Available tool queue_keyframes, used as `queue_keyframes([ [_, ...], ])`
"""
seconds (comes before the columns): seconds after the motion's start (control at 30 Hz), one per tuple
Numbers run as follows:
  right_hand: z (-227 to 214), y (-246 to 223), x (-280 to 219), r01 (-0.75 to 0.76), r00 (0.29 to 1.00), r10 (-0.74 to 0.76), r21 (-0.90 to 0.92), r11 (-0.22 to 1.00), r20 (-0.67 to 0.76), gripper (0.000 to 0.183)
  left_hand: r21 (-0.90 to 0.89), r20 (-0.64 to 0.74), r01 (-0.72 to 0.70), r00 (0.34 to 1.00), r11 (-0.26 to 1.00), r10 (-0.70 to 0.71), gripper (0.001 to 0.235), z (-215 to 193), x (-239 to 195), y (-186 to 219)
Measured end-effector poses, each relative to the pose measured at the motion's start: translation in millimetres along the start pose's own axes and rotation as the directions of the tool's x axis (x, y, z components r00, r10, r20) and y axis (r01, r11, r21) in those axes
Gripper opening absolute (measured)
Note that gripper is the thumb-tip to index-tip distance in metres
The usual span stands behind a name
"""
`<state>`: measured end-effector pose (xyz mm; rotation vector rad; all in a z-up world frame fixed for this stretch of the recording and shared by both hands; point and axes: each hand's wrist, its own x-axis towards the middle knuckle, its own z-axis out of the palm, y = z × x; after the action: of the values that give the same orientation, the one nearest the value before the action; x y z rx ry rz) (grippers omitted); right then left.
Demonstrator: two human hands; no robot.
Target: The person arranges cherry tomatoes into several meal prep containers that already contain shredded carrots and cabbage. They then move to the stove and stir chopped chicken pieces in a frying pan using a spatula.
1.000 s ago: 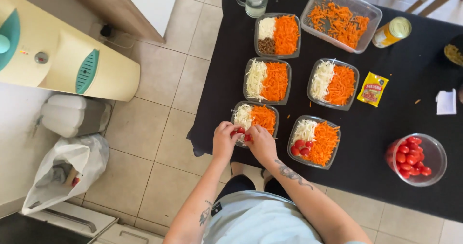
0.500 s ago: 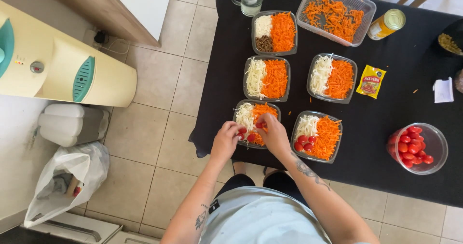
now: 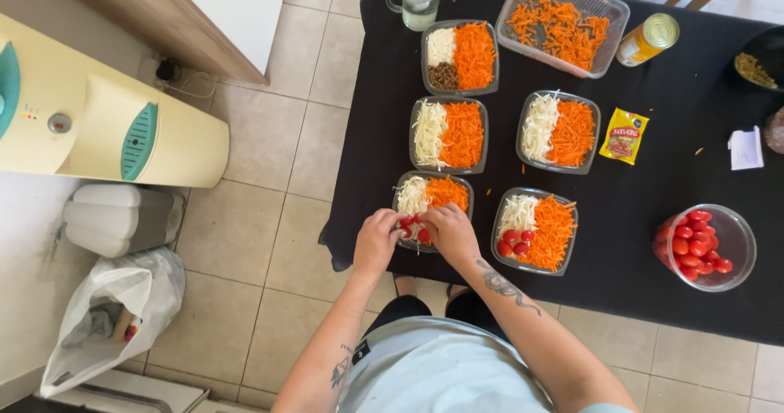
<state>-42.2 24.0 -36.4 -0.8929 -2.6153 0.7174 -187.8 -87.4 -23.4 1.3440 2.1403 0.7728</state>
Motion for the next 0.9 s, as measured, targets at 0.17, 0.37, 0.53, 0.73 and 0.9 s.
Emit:
queue_keyframes([
  [0.17,6.7,4.8,-5.1,0.011,0.999,-0.012,-0.021,1.0,-0.035,0.013,0.022,-0.053,-0.031,0.998,0.999,0.032,0.028,4.5,0.3,-1.9],
  [0.37,-6.5,3.9,-5.9,-0.021,0.999,0.022,0.037,0.999,-0.029,0.009,0.049,-0.057,-0.039,0.998,0.998,0.042,0.029,2.6,-1.2,2.9],
  [0.53,-71.5,5.9,-13.6,-0.08,0.965,0.113,0.145,0.986,-0.235,0.011,0.098,-0.104,-0.099,0.989,0.99,0.109,0.053,-3.4,-3.5,25.0],
  [0.73,-162.3,51.2,-106.7,-0.348,0.832,0.367,0.123,0.929,-0.417,0.011,0.149,-0.206,-0.122,0.967,0.981,0.151,0.048,-21.8,-10.1,63.8],
  [0.9,-275.6,147.2,-212.4,-0.697,0.57,0.628,0.092,0.711,-0.53,0.016,0.199,-0.305,-0.287,0.891,0.937,0.337,0.046,5.7,-7.6,108.0],
])
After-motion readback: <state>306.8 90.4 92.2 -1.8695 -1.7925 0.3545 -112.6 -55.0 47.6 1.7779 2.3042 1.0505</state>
